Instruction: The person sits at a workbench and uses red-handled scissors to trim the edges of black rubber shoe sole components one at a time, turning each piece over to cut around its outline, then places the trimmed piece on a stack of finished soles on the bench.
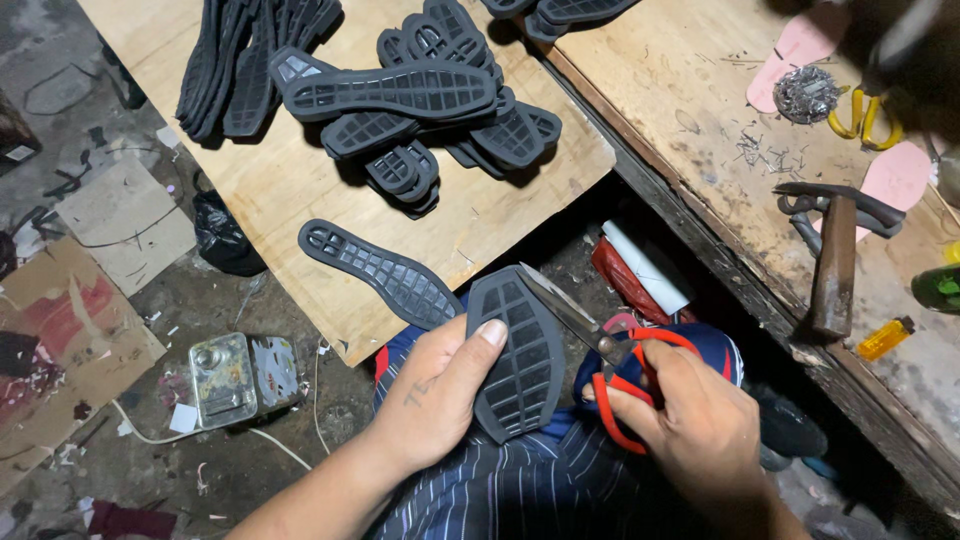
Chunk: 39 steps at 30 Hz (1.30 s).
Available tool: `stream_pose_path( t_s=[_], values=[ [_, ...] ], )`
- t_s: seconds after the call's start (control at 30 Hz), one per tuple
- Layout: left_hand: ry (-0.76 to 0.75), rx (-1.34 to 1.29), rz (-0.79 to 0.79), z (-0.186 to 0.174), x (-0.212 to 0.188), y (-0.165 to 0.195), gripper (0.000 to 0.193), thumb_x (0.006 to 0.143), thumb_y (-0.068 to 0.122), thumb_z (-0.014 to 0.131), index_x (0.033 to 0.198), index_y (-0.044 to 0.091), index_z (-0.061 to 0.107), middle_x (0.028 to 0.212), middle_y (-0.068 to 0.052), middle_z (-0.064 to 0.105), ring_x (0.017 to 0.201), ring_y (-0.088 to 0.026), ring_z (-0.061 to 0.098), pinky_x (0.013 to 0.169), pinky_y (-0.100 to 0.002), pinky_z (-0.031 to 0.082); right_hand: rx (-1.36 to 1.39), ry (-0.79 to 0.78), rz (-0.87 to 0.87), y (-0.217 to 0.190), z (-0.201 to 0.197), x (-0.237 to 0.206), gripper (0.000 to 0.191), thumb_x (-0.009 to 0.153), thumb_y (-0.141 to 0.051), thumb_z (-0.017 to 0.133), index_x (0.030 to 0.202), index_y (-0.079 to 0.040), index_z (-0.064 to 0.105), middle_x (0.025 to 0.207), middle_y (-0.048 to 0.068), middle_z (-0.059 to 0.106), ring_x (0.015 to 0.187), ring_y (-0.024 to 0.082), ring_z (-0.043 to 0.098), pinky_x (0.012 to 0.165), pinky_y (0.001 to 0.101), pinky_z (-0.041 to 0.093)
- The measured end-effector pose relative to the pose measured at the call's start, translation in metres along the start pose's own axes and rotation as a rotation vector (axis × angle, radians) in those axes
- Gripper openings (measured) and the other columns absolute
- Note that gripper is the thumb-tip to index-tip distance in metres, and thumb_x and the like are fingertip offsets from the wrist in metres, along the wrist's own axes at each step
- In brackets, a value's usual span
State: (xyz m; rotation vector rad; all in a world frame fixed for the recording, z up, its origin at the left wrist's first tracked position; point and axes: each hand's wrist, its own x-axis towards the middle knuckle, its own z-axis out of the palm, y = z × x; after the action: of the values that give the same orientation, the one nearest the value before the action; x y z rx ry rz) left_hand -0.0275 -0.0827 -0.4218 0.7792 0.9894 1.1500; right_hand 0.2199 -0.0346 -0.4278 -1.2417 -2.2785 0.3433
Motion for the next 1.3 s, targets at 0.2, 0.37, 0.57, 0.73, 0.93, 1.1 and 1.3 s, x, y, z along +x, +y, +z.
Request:
stream_pose_path(
  t_s=[0.2,0.37,0.57,0.73,0.93,1.1,1.3],
  values=[
    [0.008,0.038,0.002,-0.003,0.001,0.0,0.042,0.109,0.028,0.042,0.125,-0.004,0.064,0.111,-0.007,0.072,0.099,-0.012,0.065,0.09,-0.03,0.055,0.001,-0.024,0.031,0.003,0.0,-0.003,0.054,0.067,-0.03,0.09,0.104,0.002,0.068,0.081,0.016,0.07,0.065,0.029,0.069,0.06,0.0354,0.055],
    [0.116,-0.078,0.027,-0.002,0.008,0.003,0.027,0.102,0.017,0.054,0.119,-0.003,0.062,0.103,-0.007,0.073,0.089,-0.011,0.068,0.081,-0.029,0.059,0.021,-0.045,0.19,0.002,-0.01,0.002,0.055,0.063,-0.03,0.091,0.103,0.0,0.069,0.073,0.013,0.067,0.061,0.026,0.068,0.057,0.0355,0.054],
    [0.18,0.248,0.108,-0.005,0.005,0.012,0.019,0.097,0.012,0.066,0.108,-0.003,0.068,0.092,-0.004,0.073,0.082,-0.006,0.066,0.074,-0.023,0.057,-0.085,-0.071,-0.023,0.007,-0.03,0.01,0.057,0.065,-0.033,0.088,0.108,0.0,0.068,0.086,0.013,0.069,0.076,0.032,0.068,0.067,0.0387,0.054],
    [0.163,0.307,0.091,-0.007,0.002,0.021,0.018,0.093,0.011,0.068,0.105,-0.002,0.07,0.09,-0.003,0.073,0.079,-0.005,0.065,0.07,-0.022,0.056,-0.06,-0.17,0.055,0.008,-0.033,0.01,0.055,0.062,-0.035,0.087,0.104,-0.005,0.071,0.084,0.011,0.071,0.073,0.03,0.07,0.064,0.0373,0.055],
    [0.16,0.297,0.023,-0.01,0.003,0.024,0.018,0.092,0.01,0.068,0.105,-0.002,0.071,0.085,-0.001,0.074,0.074,-0.005,0.065,0.066,-0.022,0.056,-0.062,-0.146,0.041,0.01,-0.029,0.006,0.053,0.063,-0.038,0.087,0.101,-0.004,0.071,0.082,0.011,0.071,0.071,0.029,0.07,0.064,0.0365,0.055],
    [0.14,0.301,0.037,-0.014,0.003,0.02,0.019,0.092,0.01,0.068,0.107,-0.002,0.072,0.085,-0.001,0.074,0.074,-0.004,0.066,0.068,-0.022,0.057,-0.073,-0.122,-0.035,0.014,-0.026,0.003,0.054,0.064,-0.037,0.086,0.102,-0.003,0.071,0.084,0.011,0.071,0.072,0.028,0.07,0.065,0.0358,0.055],
    [0.108,0.26,-0.01,-0.022,0.003,0.016,0.02,0.092,0.01,0.068,0.106,-0.003,0.073,0.084,-0.001,0.073,0.072,-0.004,0.064,0.065,-0.022,0.056,-0.085,-0.134,-0.043,0.015,-0.022,0.002,0.052,0.064,-0.038,0.087,0.099,-0.004,0.071,0.08,0.01,0.07,0.068,0.028,0.069,0.061,0.0362,0.055]
  ],
)
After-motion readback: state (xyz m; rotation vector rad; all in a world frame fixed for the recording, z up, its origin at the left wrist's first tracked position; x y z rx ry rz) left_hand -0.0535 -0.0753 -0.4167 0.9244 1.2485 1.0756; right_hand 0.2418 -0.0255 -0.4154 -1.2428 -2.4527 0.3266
